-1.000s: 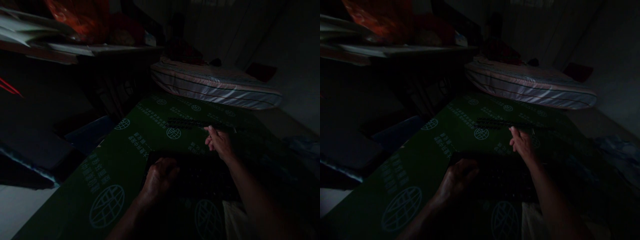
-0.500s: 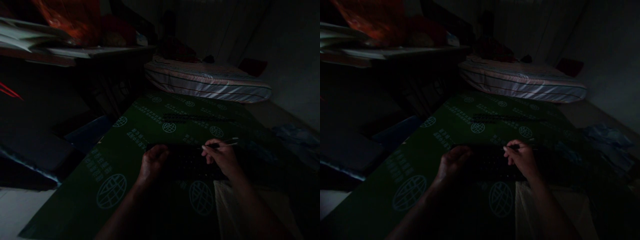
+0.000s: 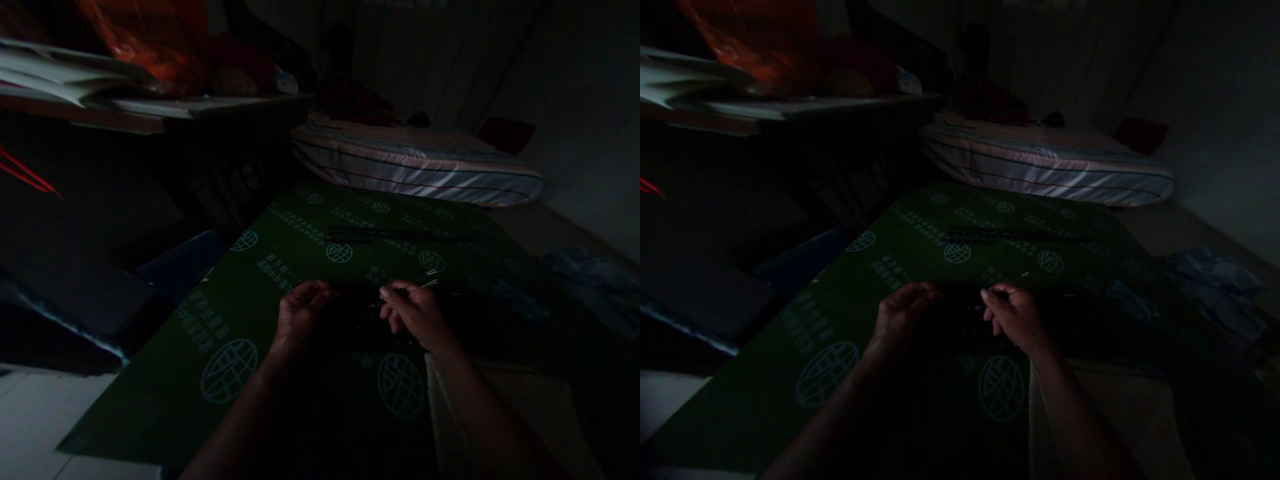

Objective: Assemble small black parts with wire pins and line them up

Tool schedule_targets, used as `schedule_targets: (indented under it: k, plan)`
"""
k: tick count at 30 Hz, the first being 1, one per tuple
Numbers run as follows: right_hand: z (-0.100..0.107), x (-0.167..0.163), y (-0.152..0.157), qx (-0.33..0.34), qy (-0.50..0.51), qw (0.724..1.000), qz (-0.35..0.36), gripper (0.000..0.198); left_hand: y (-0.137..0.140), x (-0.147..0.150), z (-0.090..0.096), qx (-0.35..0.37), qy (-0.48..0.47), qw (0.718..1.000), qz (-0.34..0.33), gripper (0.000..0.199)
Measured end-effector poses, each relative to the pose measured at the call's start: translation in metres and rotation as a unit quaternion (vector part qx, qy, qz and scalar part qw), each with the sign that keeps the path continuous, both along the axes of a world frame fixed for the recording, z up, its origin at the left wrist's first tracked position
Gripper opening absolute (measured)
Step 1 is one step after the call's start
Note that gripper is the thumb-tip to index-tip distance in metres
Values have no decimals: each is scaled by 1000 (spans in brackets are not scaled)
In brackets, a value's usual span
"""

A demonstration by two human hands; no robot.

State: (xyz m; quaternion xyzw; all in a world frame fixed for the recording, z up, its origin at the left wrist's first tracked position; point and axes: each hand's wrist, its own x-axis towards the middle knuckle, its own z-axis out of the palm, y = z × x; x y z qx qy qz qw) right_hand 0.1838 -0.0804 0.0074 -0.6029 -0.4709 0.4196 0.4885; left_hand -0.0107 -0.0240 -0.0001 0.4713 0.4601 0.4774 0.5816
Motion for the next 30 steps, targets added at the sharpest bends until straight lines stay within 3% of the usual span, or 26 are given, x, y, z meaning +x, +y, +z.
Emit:
schedule_targets:
  k: [12,17,22,27,30]
  plan:
    - [5,-25,25,-39,-227,972,50,20,0,1,-3,6,4,1000,-12,17]
    - [11,-36,27,2,-383,920,86,20,1,1,-9,30,22,999,-17,15]
    - [13,-46,28,-3,-493,868,59,21,2,0,-9,84,112,989,-39,19]
    - [2,-43,33,-2,-482,874,58,24,6,2,-5,132,229,963,-50,24]
    - [-5,-36,39,1,-434,900,24,27,12,1,-10,163,295,937,-91,30]
